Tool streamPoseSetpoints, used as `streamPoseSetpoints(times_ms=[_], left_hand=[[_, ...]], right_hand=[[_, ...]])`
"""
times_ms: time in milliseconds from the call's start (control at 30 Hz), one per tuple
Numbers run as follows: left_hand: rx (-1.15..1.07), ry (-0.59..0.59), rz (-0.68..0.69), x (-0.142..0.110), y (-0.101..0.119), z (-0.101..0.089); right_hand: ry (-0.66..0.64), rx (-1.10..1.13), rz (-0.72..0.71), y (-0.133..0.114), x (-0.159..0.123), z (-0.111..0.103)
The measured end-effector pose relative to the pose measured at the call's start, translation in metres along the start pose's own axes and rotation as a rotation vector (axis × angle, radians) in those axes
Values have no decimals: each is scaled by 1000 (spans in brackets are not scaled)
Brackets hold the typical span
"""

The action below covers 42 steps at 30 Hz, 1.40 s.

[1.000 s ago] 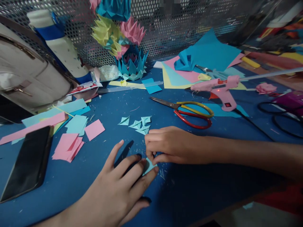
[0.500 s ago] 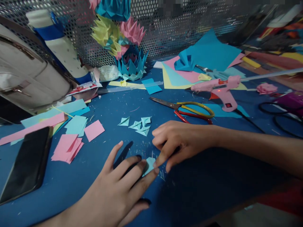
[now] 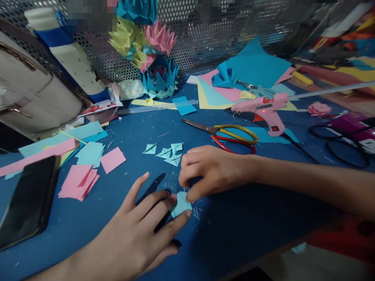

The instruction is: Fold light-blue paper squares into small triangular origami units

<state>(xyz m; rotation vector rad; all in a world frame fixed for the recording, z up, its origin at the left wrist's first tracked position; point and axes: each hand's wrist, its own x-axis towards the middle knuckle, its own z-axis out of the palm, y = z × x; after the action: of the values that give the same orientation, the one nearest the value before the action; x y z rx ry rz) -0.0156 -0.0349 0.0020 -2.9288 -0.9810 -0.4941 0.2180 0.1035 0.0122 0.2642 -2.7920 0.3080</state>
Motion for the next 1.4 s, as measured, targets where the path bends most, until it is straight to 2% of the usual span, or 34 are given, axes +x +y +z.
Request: streamPoseSetpoints(times_ms=[200,500,800,967,1067,1167,1400], left_hand=[[-22,-21,-4,-1,-1,1],[-16,-30,1,-3,-2,1],[-12,-35,2,-4,-2,1],[1,-45,10,-4,-2,0],[3,-59,7,-4,-2,0],[5,-71,3,-3,-2,0],[9,-94,-5,-1,-2,0]], right_hand=[[-61,-19,8,-1,4,-1],[-51,-110,-50,-5,4,0],[-115,-124,11,-12,12,6],[-135,-26,77,-14,12,6],[-84,37,111,-13,9,5],[-38,69,85,-13,5,3],[-73,172,103,-7,2,-1]])
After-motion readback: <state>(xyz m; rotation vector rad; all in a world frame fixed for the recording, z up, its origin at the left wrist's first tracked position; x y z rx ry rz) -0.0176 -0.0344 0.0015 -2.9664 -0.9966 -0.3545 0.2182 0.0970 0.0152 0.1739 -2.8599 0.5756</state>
